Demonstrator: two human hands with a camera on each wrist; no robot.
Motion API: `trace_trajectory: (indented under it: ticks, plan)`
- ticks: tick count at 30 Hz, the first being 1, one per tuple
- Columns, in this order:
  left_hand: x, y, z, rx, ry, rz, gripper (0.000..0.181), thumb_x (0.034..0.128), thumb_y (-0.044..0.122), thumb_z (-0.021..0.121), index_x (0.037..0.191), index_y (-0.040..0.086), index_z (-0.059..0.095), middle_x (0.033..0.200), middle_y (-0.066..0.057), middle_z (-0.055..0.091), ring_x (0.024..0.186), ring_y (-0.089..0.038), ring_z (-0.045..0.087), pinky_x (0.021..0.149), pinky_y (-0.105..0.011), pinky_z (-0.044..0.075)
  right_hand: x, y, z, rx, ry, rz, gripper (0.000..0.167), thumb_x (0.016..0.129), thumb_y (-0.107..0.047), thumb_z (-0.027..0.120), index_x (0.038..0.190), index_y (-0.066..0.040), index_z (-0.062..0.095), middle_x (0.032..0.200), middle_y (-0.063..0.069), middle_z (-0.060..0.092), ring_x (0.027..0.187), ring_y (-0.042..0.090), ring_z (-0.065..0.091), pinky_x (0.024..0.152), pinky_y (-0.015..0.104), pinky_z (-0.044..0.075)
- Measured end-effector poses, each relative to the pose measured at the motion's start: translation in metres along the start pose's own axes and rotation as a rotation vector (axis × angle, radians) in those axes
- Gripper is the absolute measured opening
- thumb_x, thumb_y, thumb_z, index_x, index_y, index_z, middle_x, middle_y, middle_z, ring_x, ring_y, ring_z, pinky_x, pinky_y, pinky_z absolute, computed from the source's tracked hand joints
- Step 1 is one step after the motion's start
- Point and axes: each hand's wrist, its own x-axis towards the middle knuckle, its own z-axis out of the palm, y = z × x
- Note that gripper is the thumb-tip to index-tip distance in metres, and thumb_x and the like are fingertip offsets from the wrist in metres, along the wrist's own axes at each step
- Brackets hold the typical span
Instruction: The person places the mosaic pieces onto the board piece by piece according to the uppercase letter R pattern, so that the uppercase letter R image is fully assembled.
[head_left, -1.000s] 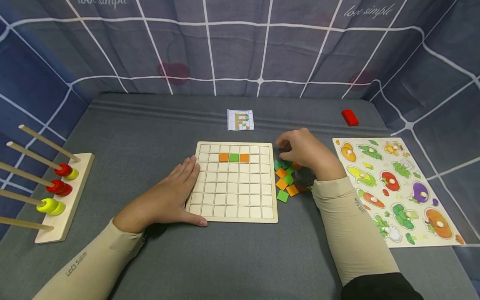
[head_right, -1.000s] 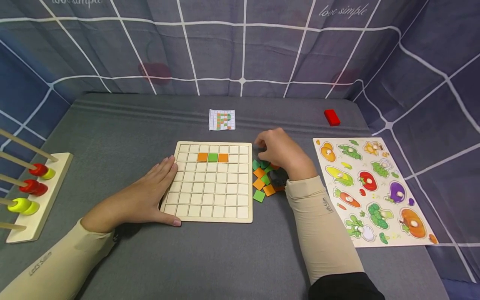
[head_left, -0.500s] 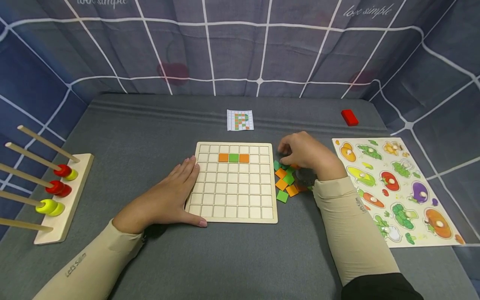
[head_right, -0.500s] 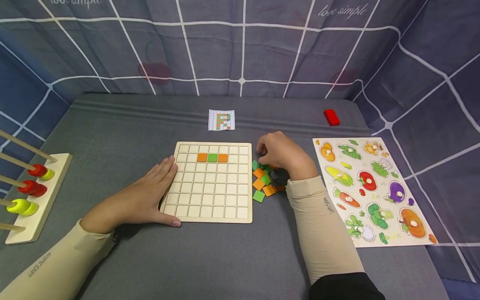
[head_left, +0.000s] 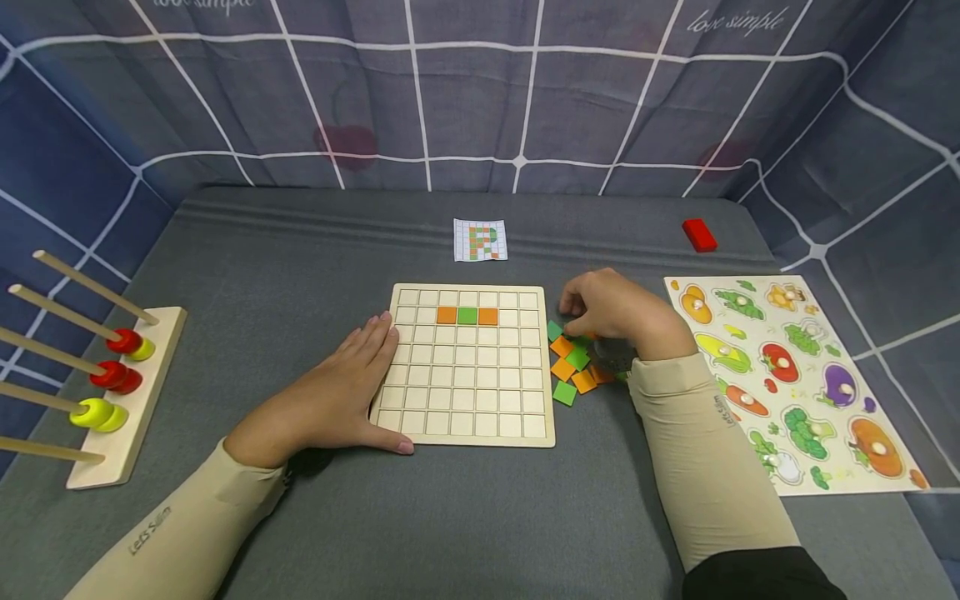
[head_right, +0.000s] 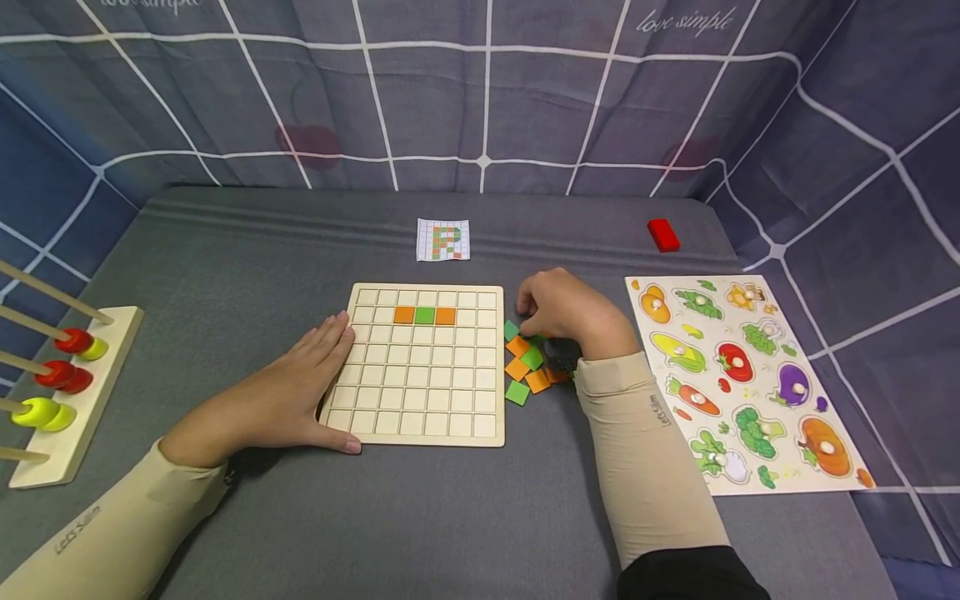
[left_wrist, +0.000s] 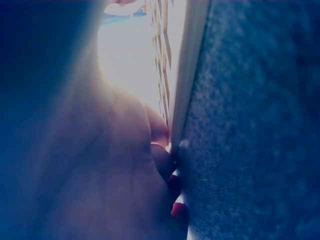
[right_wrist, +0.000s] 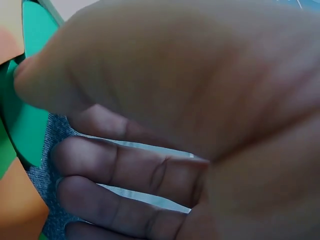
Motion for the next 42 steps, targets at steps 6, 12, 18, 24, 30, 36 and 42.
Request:
trace_trajectory:
  ticks: [6, 12, 18, 24, 30, 36, 42]
  plan:
    - [0.0000, -0.0005, 0.0004, -0.002, 0.003, -0.001, 0.150, 0.0712, 0.091, 0.068, 0.163, -0.012, 0.011, 0.171, -0.029, 0.000, 0.157, -0.043, 0.002, 0.125, -0.053, 0.010, -0.0002, 0.0003, -0.0001, -0.010, -0.015, 0.003, 0.018, 0.087, -0.013, 0.085, 0.100, -0.006, 0.075, 0.092, 0.004, 0.067, 0.085, 0.024, 0.059, 0.079, 0.043, 0.052]
    - [-0.0005, -0.0012, 0.0016, -0.003, -0.001, -0.003, 0.150, 0.0713, 0.092, 0.068, 0.163, -0.012, 0.010, 0.171, -0.029, -0.001, 0.157, -0.042, 0.001, 0.125, -0.053, 0.010, -0.0010, 0.0010, 0.0011, -0.008, -0.024, -0.001, 0.017, 0.087, -0.012, 0.084, 0.099, -0.006, 0.075, 0.090, 0.004, 0.066, 0.081, 0.023, 0.059, 0.077, 0.043, 0.053]
    - [-0.0008, -0.0011, 0.0016, -0.012, 0.000, -0.006, 0.149, 0.0715, 0.091, 0.068, 0.163, -0.011, 0.010, 0.171, -0.029, -0.001, 0.157, -0.042, 0.001, 0.125, -0.054, 0.010, -0.0002, 0.0002, 0.0029, -0.027, -0.017, 0.006, 0.014, 0.086, -0.009, 0.082, 0.097, -0.006, 0.075, 0.088, 0.004, 0.066, 0.080, 0.023, 0.059, 0.075, 0.042, 0.053]
    - [-0.0005, -0.0008, 0.0011, -0.015, 0.001, -0.008, 0.149, 0.0715, 0.091, 0.068, 0.163, -0.011, 0.010, 0.171, -0.028, -0.001, 0.157, -0.042, 0.001, 0.125, -0.053, 0.010, 0.0012, -0.0014, 0.0035, -0.043, -0.009, 0.009, 0.014, 0.083, -0.006, 0.079, 0.096, -0.005, 0.075, 0.086, 0.004, 0.065, 0.080, 0.023, 0.058, 0.074, 0.041, 0.052]
    - [-0.0005, -0.0009, 0.0013, -0.012, 0.001, -0.009, 0.149, 0.0714, 0.091, 0.068, 0.163, -0.012, 0.010, 0.171, -0.028, -0.001, 0.157, -0.042, 0.001, 0.125, -0.052, 0.010, 0.0010, -0.0037, 0.0039, -0.025, -0.001, 0.017, 0.017, 0.081, -0.004, 0.080, 0.097, -0.006, 0.075, 0.089, 0.005, 0.065, 0.082, 0.024, 0.057, 0.074, 0.041, 0.051]
    - [-0.0008, -0.0009, 0.0013, -0.006, 0.000, -0.008, 0.149, 0.0713, 0.091, 0.068, 0.163, -0.011, 0.010, 0.171, -0.028, -0.001, 0.158, -0.041, 0.001, 0.125, -0.052, 0.010, 0.0027, -0.0038, 0.0051, -0.020, 0.009, 0.014, 0.022, 0.079, 0.000, 0.079, 0.100, -0.005, 0.076, 0.092, 0.006, 0.066, 0.084, 0.026, 0.058, 0.076, 0.042, 0.052]
    - [-0.0006, -0.0005, 0.0006, -0.004, 0.000, -0.006, 0.149, 0.0717, 0.092, 0.067, 0.163, -0.011, 0.010, 0.171, -0.028, -0.001, 0.158, -0.041, 0.002, 0.125, -0.052, 0.010, 0.0057, -0.0050, 0.0060, -0.019, 0.008, 0.027, 0.025, 0.078, 0.003, 0.079, 0.102, -0.005, 0.076, 0.097, 0.008, 0.067, 0.087, 0.027, 0.057, 0.078, 0.044, 0.052]
